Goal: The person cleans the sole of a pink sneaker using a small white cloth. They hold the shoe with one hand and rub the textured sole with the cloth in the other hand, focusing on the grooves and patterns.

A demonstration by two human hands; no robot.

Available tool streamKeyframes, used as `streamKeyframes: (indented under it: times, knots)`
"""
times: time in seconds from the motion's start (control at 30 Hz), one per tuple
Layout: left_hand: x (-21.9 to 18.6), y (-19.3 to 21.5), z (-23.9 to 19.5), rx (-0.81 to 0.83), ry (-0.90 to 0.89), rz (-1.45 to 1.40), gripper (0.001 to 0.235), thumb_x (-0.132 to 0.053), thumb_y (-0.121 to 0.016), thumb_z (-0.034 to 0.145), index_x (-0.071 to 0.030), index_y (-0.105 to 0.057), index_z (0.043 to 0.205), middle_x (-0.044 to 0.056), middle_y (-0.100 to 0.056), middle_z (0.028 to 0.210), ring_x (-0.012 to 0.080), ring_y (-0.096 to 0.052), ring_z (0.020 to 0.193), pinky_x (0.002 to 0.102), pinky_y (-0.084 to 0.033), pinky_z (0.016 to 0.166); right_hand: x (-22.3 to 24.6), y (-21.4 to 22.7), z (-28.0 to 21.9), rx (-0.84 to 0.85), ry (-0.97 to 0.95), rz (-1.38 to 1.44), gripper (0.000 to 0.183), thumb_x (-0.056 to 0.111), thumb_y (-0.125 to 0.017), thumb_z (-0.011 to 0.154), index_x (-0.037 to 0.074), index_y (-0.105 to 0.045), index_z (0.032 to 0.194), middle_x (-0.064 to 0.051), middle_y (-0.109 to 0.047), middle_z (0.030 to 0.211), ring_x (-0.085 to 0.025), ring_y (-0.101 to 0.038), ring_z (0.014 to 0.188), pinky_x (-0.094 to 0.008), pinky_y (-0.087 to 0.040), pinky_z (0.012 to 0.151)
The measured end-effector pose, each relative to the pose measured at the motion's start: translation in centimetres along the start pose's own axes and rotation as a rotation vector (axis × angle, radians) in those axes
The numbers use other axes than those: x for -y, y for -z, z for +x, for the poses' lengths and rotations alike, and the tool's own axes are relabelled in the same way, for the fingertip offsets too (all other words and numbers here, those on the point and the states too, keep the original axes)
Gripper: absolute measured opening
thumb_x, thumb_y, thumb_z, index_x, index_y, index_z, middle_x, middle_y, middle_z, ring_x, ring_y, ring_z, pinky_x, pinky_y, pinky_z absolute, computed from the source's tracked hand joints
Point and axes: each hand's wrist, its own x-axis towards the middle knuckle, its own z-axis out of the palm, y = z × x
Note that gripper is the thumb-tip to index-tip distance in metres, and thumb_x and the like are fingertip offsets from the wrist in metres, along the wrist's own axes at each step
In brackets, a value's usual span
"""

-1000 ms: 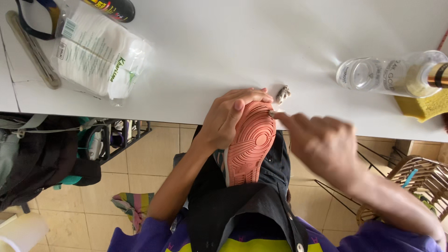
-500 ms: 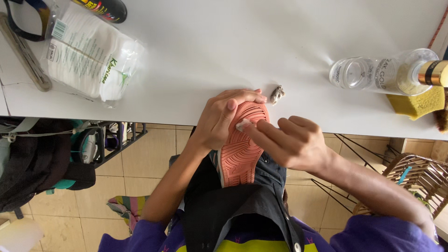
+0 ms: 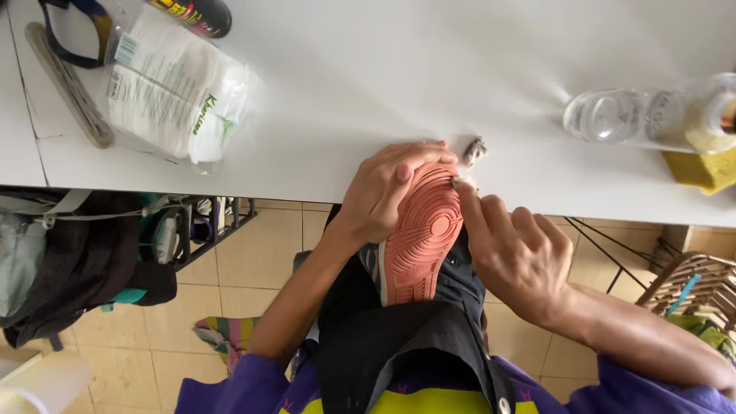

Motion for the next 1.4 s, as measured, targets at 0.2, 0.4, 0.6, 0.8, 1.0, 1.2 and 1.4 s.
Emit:
streamKeyframes:
  times: [0.2, 0.4, 0.6, 0.8, 1.0, 1.2, 1.4]
  knots:
    - [-0.5, 0.2, -0.4, -0.008, -0.007, -0.097, 0.084, -0.056, -0.011, 0.122, -0.003, -0.076, 0.131, 0.02, -0.079, 0.131, 0.0425, -0.07, 0.139, 0.058, -0.045, 0.126, -5.5, 2.8, 3.9, 0.289, -0.311, 0.667, 0.014, 0.007, -0.082, 0.094, 0.019, -0.085, 0.1, -0.001, -0.078, 0.075, -0.043, -0.07, 0.065, -0.051, -0.057, 0.071]
    - [0.3, 0.2, -0.5, 0.001, -0.003, -0.111, 0.086, -0.06, -0.012, 0.12, -0.005, -0.077, 0.132, 0.015, -0.08, 0.135, 0.039, -0.068, 0.143, 0.053, -0.045, 0.127, -2.8, -1.1, -1.3, 0.08, -0.519, 0.83, 0.011, 0.014, -0.083, 0.109, 0.02, -0.088, 0.116, 0.006, -0.079, 0.08, -0.02, -0.054, 0.05, -0.036, -0.053, 0.061]
    - [-0.1, 0.3, -0.2, 0.004, 0.004, -0.123, 0.09, -0.064, -0.012, 0.118, -0.003, -0.077, 0.128, 0.018, -0.08, 0.13, 0.0413, -0.069, 0.141, 0.054, -0.046, 0.125, -0.8, -2.8, -2.0, -0.003, -0.434, 0.843, 0.019, 0.002, -0.08, 0.102, 0.015, -0.088, 0.113, 0.005, -0.081, 0.079, -0.018, -0.056, 0.047, -0.034, -0.054, 0.056]
    - [-1.1, 0.4, 0.1, -0.016, 0.005, -0.092, 0.09, -0.062, -0.012, 0.118, -0.002, -0.078, 0.126, 0.02, -0.08, 0.128, 0.0418, -0.071, 0.138, 0.054, -0.047, 0.125, -1.6, -3.0, -0.3, -0.029, -0.196, 0.734, 0.018, 0.001, -0.074, 0.106, 0.014, -0.086, 0.11, 0.0, -0.08, 0.084, -0.024, -0.071, 0.059, -0.036, -0.058, 0.062]
    - [-0.2, 0.6, 0.5, 0.009, 0.006, -0.019, 0.093, -0.066, -0.01, 0.117, -0.003, -0.078, 0.125, 0.021, -0.081, 0.126, 0.0438, -0.07, 0.138, 0.056, -0.046, 0.126, -2.1, -1.8, 2.8, -0.05, 0.221, 0.463, 0.024, 0.001, -0.062, 0.107, 0.013, -0.082, 0.116, -0.004, -0.074, 0.092, -0.017, -0.059, 0.06, -0.026, -0.055, 0.069]
    - [-0.1, 0.7, 0.4, 0.024, 0.023, -0.002, 0.097, -0.07, -0.006, 0.115, -0.007, -0.078, 0.127, 0.017, -0.081, 0.129, 0.0405, -0.07, 0.139, 0.054, -0.045, 0.129, -3.0, -0.5, 2.6, 0.062, 0.21, 0.341, 0.033, -0.001, -0.057, 0.105, 0.01, -0.081, 0.124, -0.005, -0.072, 0.093, -0.018, -0.059, 0.057, -0.028, -0.054, 0.063]
    - [-1.2, 1.3, 0.6, 0.079, 0.067, 0.026, 0.098, -0.069, -0.004, 0.117, -0.002, -0.074, 0.132, 0.012, -0.08, 0.134, 0.0343, -0.069, 0.145, 0.049, -0.045, 0.132, -3.2, 0.2, 2.2, 0.061, 0.206, 0.024, 0.021, 0.009, -0.072, 0.12, 0.026, -0.084, 0.121, 0.009, -0.061, 0.084, -0.012, -0.042, 0.06, -0.026, -0.028, 0.057]
